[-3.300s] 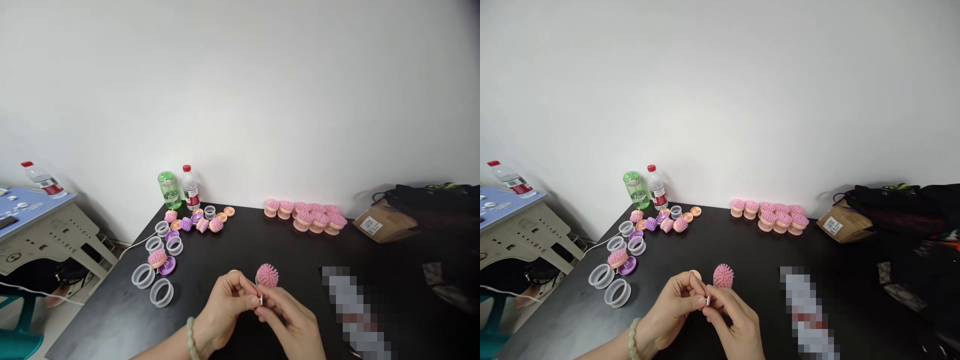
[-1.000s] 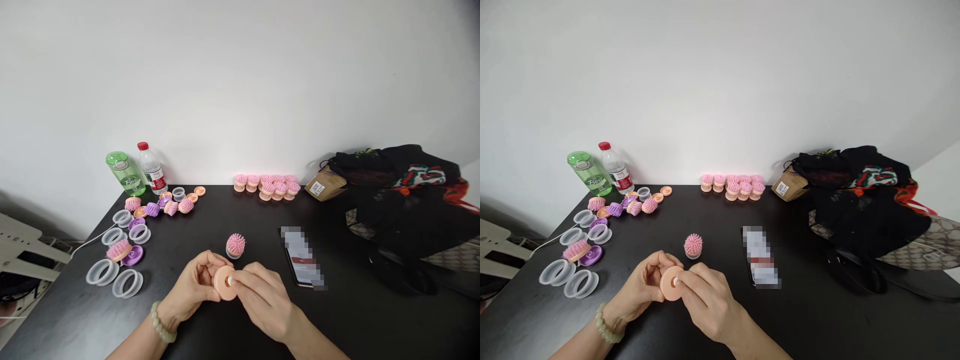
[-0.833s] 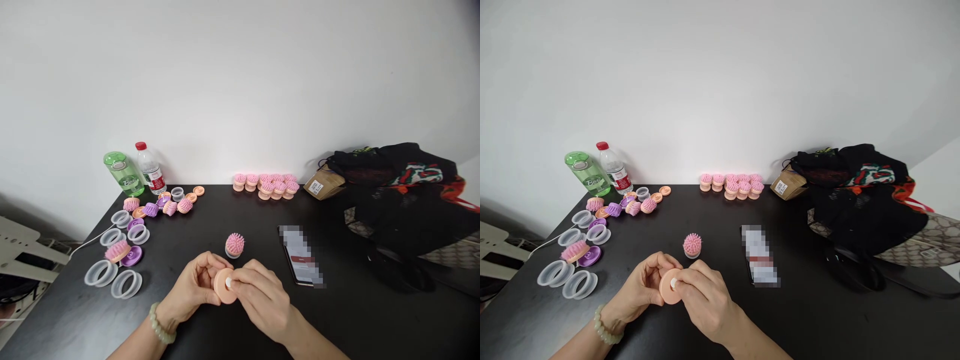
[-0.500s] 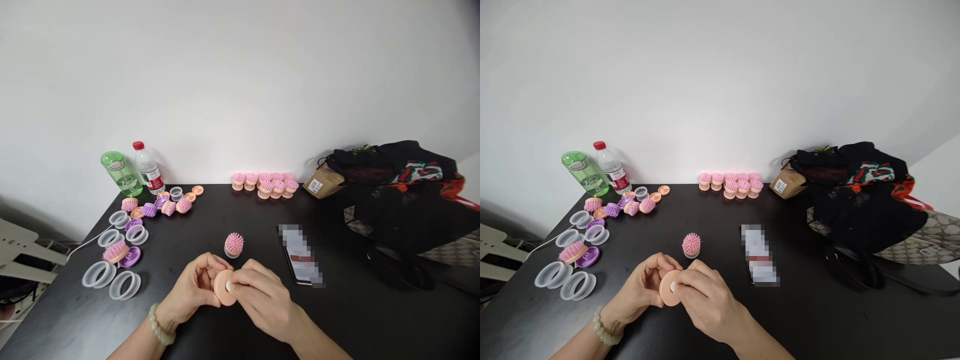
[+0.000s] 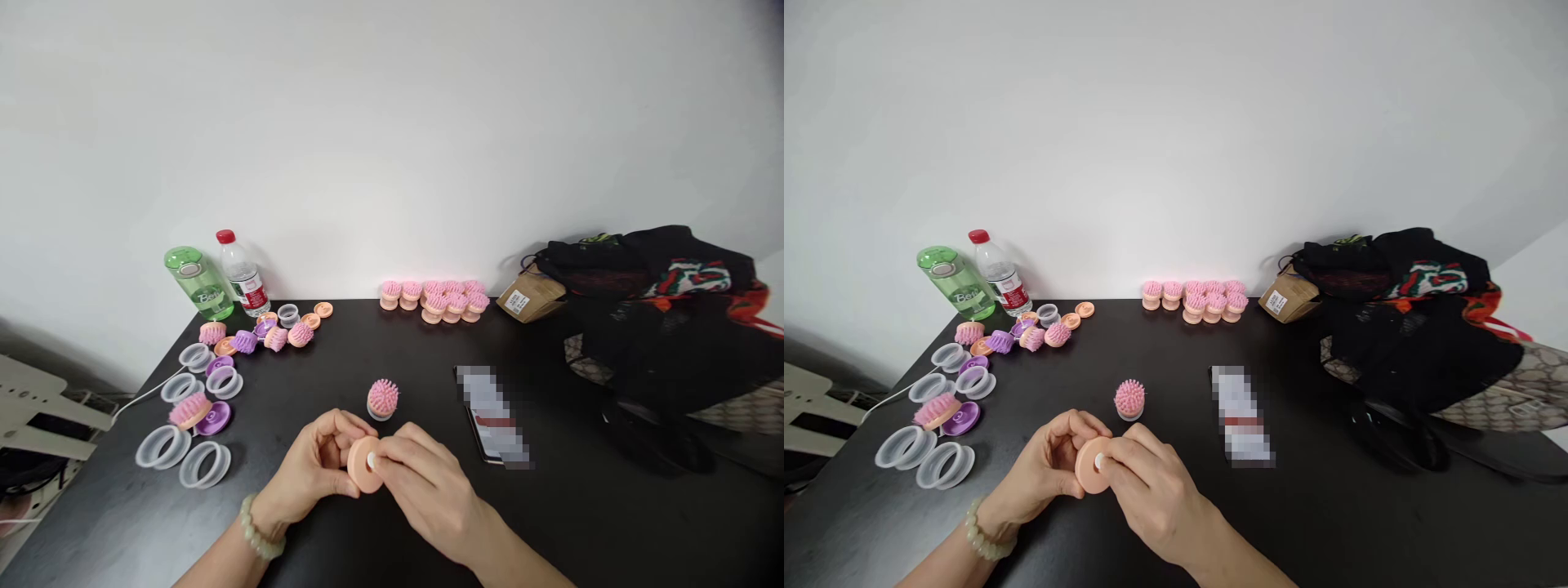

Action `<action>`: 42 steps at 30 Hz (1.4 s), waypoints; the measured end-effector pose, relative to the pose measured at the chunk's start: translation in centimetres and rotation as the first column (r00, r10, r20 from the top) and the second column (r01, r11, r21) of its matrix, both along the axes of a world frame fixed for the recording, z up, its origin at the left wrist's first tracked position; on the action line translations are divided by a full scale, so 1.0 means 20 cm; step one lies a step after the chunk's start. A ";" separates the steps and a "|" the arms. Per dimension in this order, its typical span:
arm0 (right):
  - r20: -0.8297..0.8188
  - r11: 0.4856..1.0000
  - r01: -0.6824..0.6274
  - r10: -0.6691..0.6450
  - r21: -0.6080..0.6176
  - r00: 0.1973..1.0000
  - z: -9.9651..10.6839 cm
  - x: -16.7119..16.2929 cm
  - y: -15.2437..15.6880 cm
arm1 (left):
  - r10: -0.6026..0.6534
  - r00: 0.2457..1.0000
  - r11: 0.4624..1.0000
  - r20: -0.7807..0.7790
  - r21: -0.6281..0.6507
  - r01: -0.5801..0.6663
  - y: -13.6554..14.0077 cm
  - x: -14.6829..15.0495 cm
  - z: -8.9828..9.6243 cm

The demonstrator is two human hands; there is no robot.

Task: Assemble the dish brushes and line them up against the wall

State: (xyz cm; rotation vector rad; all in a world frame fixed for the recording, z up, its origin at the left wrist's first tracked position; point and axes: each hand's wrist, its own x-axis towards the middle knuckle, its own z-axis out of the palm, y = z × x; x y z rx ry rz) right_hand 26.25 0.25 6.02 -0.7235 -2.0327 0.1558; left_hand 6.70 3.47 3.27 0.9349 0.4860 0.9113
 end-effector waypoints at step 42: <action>-0.180 0.799 -0.086 -0.028 -0.594 0.983 -0.02 0.21 0.13 | 0.471 0.751 0.835 -0.463 0.507 -0.211 0.01 0.06 0.01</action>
